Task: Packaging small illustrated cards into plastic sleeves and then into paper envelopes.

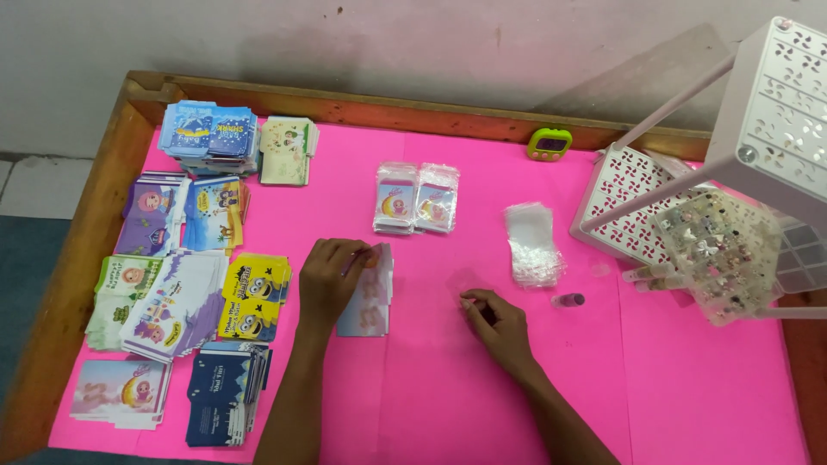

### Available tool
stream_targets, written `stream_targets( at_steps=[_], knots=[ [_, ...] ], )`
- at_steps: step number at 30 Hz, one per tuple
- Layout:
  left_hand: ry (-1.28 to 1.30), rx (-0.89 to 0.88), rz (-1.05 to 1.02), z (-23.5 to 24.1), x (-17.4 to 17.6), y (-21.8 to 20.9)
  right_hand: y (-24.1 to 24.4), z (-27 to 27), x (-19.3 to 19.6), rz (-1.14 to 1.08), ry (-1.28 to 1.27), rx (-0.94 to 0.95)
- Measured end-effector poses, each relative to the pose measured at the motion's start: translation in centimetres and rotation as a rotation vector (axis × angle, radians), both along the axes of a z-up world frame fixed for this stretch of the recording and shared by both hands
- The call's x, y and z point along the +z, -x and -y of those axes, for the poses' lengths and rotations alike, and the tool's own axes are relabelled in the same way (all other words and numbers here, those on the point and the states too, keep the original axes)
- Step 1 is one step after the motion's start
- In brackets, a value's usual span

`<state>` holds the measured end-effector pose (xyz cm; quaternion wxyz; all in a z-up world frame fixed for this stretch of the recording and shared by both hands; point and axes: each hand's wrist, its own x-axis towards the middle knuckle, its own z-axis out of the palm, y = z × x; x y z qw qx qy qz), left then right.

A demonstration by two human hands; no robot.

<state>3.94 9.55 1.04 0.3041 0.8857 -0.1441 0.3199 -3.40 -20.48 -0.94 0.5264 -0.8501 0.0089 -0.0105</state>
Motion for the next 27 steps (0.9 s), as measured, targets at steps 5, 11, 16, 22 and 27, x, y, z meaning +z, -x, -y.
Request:
stream_targets(
  at_steps=[5,11,16,22,27],
  knots=[
    [0.069,0.003,0.331,2.5,-3.1,0.9,0.1,-0.2,0.4,0.013,-0.015,-0.020],
    [-0.040,-0.309,0.238,8.1,-0.3,3.6,0.1,0.3,0.0,0.101,-0.036,-0.110],
    [-0.152,-0.545,-0.024,9.9,-0.5,4.8,0.1,0.3,0.9,0.147,-0.030,-0.140],
    [-0.224,-0.634,-0.129,9.4,-0.5,4.4,0.1,0.2,0.3,0.188,0.078,-0.059],
    [-0.223,-0.647,-0.097,9.6,-1.7,4.5,0.1,0.0,0.5,0.182,0.145,0.041]
  ],
)
